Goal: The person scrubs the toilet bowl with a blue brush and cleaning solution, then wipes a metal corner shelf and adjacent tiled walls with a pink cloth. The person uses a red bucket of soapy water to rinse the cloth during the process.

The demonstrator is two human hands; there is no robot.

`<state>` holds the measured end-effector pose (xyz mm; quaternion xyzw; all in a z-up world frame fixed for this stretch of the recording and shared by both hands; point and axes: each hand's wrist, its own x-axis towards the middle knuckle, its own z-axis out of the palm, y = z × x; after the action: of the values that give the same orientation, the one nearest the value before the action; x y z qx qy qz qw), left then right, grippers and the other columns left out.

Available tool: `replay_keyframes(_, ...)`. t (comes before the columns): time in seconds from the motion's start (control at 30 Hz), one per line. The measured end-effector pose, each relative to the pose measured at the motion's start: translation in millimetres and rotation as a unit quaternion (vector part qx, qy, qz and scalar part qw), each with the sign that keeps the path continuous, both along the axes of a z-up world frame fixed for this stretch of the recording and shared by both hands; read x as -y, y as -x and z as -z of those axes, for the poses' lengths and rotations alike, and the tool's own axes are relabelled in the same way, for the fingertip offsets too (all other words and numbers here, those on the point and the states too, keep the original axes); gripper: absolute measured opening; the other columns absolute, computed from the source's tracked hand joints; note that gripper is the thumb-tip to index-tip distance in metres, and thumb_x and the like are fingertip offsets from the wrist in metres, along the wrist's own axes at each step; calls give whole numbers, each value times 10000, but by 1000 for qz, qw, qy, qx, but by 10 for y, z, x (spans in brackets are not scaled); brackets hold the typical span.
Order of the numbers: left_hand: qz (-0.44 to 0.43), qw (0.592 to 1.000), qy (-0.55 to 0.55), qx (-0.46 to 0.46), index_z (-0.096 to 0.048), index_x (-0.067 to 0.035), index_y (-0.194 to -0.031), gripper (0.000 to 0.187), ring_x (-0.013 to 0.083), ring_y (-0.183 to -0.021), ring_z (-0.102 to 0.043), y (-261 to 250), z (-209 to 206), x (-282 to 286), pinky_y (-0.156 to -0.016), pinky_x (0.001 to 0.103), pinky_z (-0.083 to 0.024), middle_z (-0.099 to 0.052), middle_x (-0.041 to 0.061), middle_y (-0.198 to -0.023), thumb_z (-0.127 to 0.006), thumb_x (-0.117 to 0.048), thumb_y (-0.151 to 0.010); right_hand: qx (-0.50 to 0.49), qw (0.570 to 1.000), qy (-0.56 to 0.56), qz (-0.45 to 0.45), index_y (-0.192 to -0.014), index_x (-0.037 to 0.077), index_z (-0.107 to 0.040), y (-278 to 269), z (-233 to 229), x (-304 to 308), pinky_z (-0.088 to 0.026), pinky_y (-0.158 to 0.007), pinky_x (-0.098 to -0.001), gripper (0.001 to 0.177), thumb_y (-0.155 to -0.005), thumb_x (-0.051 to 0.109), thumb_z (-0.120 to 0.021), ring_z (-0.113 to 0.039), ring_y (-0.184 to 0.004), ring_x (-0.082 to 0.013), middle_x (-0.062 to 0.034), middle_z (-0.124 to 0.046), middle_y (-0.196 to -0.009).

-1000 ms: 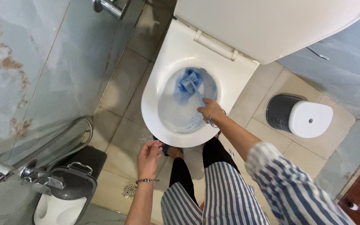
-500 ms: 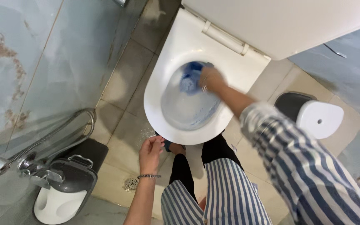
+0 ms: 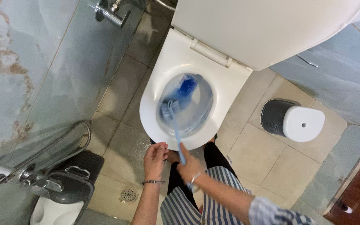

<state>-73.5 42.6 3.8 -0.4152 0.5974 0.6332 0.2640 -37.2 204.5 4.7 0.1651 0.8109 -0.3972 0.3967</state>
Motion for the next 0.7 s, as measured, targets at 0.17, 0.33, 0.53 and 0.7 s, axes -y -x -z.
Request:
replay_keyframes(0.17, -27, 999, -12, -38, -703, -51, -1117, 203, 140, -983, -701, 121, -63, 163, -808, 278, -565, -751, 56, -1090, -615, -173, -980, 165, 871, 218, 407, -1630, 282, -255, 659, -124, 21, -400, -340, -314, 873, -871, -38, -547, -483, -409, -146, -89, -566, -672)
replay_keyframes(0.33, -32, 999, -1, -34, -704, -48, -1108, 199, 143, -985, -705, 30, -36, 312, -811, 271, -560, -757, 62, -1082, -613, -180, -992, 36, 874, 244, 419, -1611, 135, -227, 1175, 581, 48, -507, -538, -364, 788, -916, -5, -570, -620, -622, -266, -180, -652, -810)
replay_keyframes(0.53, -35, 999, -16, -25, -701, -45, -1104, 187, 136, -944, -686, -225, 138, 259, -787, 277, -543, -758, 55, -1079, -624, -164, -981, 110, 994, 7, 26, -1666, 234, -129, -110, -425, 389, -493, -1019, -467, 950, -844, 103, -587, -638, -1104, -494, -349, -664, -1149)
replay_keyframes(0.7, -19, 999, -2, -32, -702, -52, -1100, 190, 128, -943, -693, -129, 116, 186, -800, 280, -557, -754, 46, -1073, -618, -178, -984, -87, 995, 38, -4, -1607, 153, -280, 264, -419, -16, -562, -887, -454, 879, -827, 57, -673, -690, -1020, -442, -318, -668, -1184)
